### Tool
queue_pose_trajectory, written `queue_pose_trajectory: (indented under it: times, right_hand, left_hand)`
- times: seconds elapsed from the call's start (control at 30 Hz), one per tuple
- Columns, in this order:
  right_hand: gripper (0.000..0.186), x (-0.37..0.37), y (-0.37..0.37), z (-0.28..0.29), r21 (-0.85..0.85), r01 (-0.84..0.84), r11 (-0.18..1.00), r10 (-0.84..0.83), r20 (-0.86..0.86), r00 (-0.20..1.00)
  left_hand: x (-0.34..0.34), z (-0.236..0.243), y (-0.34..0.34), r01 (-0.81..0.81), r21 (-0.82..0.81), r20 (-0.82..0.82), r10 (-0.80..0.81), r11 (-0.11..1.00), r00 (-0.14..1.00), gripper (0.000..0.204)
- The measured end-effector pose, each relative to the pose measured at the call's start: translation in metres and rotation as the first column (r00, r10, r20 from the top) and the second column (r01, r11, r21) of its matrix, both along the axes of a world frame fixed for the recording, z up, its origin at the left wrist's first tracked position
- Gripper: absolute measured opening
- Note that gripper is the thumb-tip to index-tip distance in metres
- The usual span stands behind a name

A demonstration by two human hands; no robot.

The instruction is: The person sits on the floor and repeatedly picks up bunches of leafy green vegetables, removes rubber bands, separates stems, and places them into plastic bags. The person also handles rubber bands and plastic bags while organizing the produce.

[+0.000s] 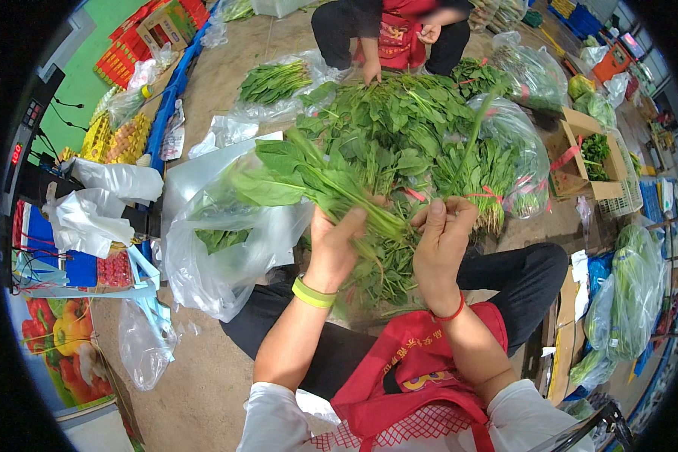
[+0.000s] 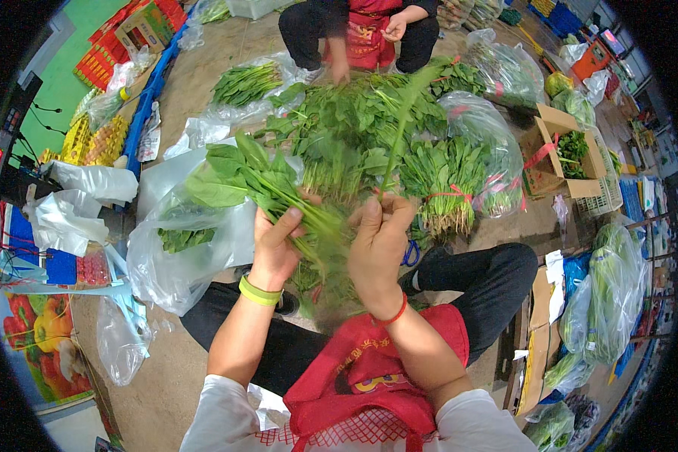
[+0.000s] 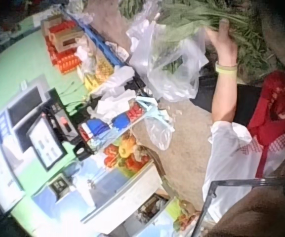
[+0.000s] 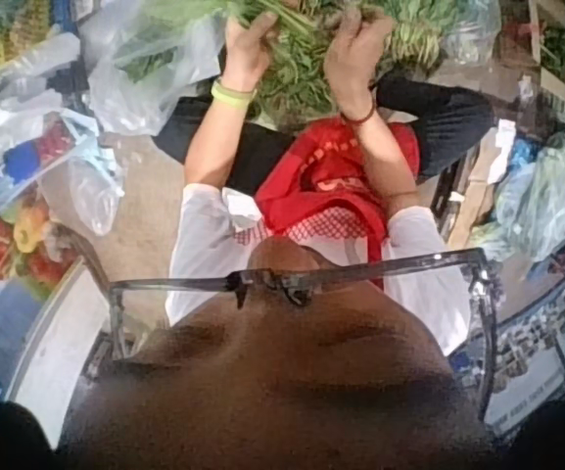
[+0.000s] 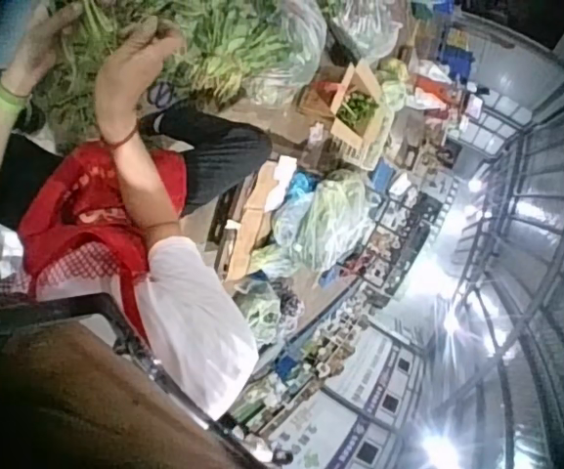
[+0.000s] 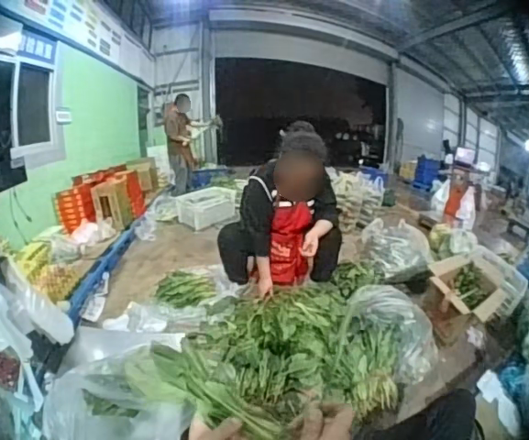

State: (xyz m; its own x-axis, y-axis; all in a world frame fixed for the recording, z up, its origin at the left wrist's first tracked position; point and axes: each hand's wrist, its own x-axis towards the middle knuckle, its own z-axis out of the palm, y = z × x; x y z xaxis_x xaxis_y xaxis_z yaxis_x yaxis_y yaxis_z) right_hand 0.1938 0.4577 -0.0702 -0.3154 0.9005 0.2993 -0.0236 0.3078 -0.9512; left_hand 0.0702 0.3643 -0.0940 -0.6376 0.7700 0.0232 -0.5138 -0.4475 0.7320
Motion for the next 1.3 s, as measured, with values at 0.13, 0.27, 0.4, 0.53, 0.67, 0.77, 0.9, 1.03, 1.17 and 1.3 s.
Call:
queue_pose_trajectory:
  times: [0.13,0.27,0.4,0.53,0.67,0.77,0.9,1.03,1.17,1.3]
  right_hand:
    - [0.019,0.016,0.018,0.007,-0.037,0.024,0.999,-0.019,0.136,0.99]
    - [0.019,0.053,0.041,-0.004,0.298,-0.226,0.928,-0.011,0.624,0.781]
    - [0.024,0.048,0.04,0.014,0.082,-0.386,0.919,0.338,0.342,0.877]
    - [0.024,0.028,0.018,0.021,-0.335,-0.522,0.784,0.594,0.162,0.788]
    - [0.023,0.016,0.01,-0.002,-0.299,-0.25,0.921,0.27,0.027,0.962]
    - [0.024,0.012,0.009,-0.024,-0.252,-0.108,0.962,0.111,0.0,0.994]
    - [0.027,0.015,0.018,-0.026,-0.441,-0.077,0.894,-0.005,-0.182,0.983]
    - [0.028,0.03,0.044,-0.048,0.122,-0.141,0.982,0.075,0.435,0.897]
    - [0.03,0.04,0.045,-0.027,0.093,-0.189,0.978,0.15,0.321,0.935]
    - [0.055,0.036,0.022,0.016,-0.052,-0.651,0.757,0.637,0.28,0.718]
  left_hand:
    - [-0.006,0.001,-0.004,-0.056,-0.017,0.061,0.057,0.998,0.996,0.034]
    - [-0.014,0.0,-0.011,-0.024,0.097,0.125,0.012,0.995,0.992,0.034]
    - [-0.01,0.001,-0.01,0.028,0.1,0.091,-0.037,0.995,0.995,0.035]
    - [-0.005,0.004,-0.006,0.026,0.027,0.068,-0.028,0.999,0.997,0.034]
    - [0.001,0.004,-0.001,-0.002,-0.033,0.012,0.002,0.999,1.0,0.033]
    - [0.009,0.008,0.002,-0.012,-0.075,-0.028,0.01,0.997,1.0,0.033]
    - [0.008,-0.001,0.0,-0.004,-0.029,-0.03,0.003,1.0,1.0,0.034]
    - [0.003,-0.008,-0.002,0.09,0.092,-0.066,-0.084,0.992,0.994,0.032]
    - [0.002,-0.005,-0.005,0.111,0.043,-0.16,-0.103,0.993,0.982,0.031]
    - [0.003,0.0,0.0,0.088,-0.147,-0.237,-0.121,0.985,0.964,0.035]
